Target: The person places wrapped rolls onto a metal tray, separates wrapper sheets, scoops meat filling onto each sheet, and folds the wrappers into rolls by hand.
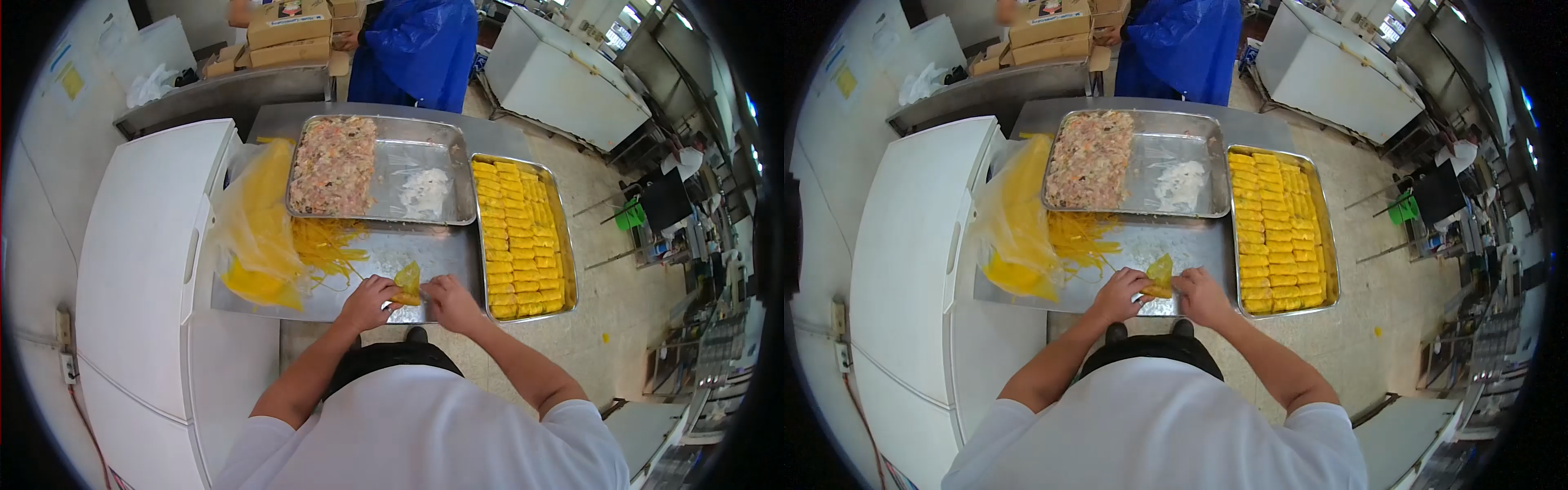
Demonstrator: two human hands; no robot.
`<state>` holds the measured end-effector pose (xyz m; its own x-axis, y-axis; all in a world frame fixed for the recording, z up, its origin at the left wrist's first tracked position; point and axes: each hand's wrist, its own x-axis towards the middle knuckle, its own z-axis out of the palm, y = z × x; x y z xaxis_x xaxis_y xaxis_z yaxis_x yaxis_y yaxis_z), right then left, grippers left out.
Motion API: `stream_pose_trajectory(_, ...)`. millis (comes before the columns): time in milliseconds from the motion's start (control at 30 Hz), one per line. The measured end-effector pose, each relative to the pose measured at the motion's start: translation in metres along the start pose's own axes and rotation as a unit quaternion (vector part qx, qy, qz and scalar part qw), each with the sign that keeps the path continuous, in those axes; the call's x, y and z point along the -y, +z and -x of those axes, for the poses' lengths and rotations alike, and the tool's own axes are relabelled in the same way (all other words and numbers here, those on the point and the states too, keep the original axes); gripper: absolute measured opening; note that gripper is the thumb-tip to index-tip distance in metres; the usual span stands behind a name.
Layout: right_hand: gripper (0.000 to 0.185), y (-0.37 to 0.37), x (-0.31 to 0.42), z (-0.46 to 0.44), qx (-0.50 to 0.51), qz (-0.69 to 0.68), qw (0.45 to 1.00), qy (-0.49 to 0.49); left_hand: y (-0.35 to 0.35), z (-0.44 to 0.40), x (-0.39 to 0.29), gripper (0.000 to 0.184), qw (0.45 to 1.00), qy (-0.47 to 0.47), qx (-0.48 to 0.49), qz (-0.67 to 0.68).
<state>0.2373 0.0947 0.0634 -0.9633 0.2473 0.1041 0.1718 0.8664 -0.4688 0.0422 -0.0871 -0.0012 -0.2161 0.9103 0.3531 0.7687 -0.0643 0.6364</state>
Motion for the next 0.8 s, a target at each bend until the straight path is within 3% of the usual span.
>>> stream_pose_trajectory(67,0.033,0.016,0.020,0.005,-0.069,-0.065,0.996,0.002,-0.002,-0.002,0.000,0.037,1.000,-0.003,0.016,-0.001)
stream_pose_trajectory(333,0.027,0.051,0.014,-0.004,-0.103,0.025,0.994,0.020,-0.012,-0.022,0.006,0.035,0.995,-0.014,0.102,0.001)
stream_pose_trajectory(533,0.026,0.052,0.009,-0.009,-0.106,0.032,0.993,0.035,-0.013,-0.036,0.004,0.029,0.999,-0.030,0.042,0.000)
stream_pose_trajectory(733,0.033,0.047,0.012,-0.022,-0.114,0.066,0.990,0.053,-0.010,-0.047,0.021,0.033,0.996,-0.028,0.074,-0.027)
stream_pose_trajectory(800,0.035,0.050,0.007,-0.024,-0.099,0.083,0.991,0.044,-0.008,-0.050,0.017,0.034,0.999,-0.017,0.040,-0.012)
